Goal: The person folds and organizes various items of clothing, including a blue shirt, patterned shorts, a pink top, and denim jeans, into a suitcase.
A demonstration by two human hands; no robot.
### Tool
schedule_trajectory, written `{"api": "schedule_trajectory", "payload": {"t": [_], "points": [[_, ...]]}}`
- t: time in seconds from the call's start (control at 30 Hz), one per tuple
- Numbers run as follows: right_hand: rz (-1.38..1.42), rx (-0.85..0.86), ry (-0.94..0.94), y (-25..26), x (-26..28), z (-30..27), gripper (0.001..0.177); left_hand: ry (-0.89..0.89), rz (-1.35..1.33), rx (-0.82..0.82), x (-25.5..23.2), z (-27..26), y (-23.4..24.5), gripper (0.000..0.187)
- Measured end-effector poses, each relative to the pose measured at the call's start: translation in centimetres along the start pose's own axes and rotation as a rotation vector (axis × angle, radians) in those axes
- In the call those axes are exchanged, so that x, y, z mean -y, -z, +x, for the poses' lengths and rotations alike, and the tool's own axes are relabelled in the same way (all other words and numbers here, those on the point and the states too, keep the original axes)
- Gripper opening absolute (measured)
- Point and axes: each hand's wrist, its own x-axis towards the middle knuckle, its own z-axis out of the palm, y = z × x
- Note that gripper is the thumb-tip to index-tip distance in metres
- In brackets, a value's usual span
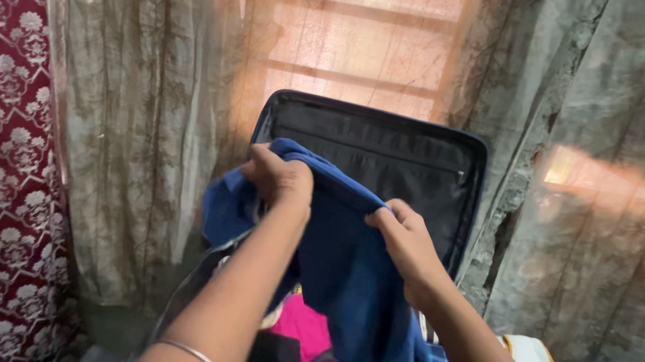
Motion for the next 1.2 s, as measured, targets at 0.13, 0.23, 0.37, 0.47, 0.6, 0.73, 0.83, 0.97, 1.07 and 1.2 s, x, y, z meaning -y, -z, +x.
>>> {"api": "schedule_trajectory", "payload": {"t": [0.13, 0.23, 0.37, 0.47, 0.6, 0.73, 0.83, 0.97, 1.07, 1.2], "points": [[0.238, 0.300, -0.390, 1.6, 6.6, -4.5, 0.037, -0.215, -0.136, 0.362, -2.3, -4.5, -2.7, 0.038], [0.275, 0.244, -0.491, 3.4, 7.7, -5.1, 0.034, -0.543, -0.582, 0.929, -2.2, -6.8, -5.7, 0.045], [0.419, 0.116, -0.349, 7.1, 5.0, -2.0, 0.025, -0.285, -0.238, 1.148, -0.3, -8.2, -6.3, 0.044], [0.471, 0.098, -0.284, 9.4, 2.9, 0.8, 0.016, -0.071, 0.147, 1.103, 1.9, -7.9, -3.7, 0.068], [0.511, 0.066, -0.371, 10.6, 3.9, 1.7, 0.012, 0.441, 0.232, 1.356, 3.7, -8.8, 0.0, 0.108], [0.569, 0.174, -0.314, 11.5, 7.5, 0.9, 0.018, 0.646, -0.237, 1.533, 0.4, -10.2, 2.2, 0.076], [0.433, 0.131, -0.278, 12.7, 9.7, 1.2, 0.026, 0.498, -0.461, 1.498, -2.8, -10.4, 2.2, 0.056], [0.207, -0.105, -0.157, 15.1, 11.4, 2.2, 0.029, 0.317, -0.653, 1.245, -7.2, -8.4, 1.2, 0.031], [0.323, -0.163, -0.104, 15.7, 11.8, 3.1, 0.031, 0.337, -0.709, 1.111, -10.7, -6.4, 0.9, 0.029], [0.505, 0.125, -0.035, 15.1, 11.9, 3.4, 0.027, 0.232, -0.566, 1.248, -12.5, -4.7, 2.5, 0.032]]}}
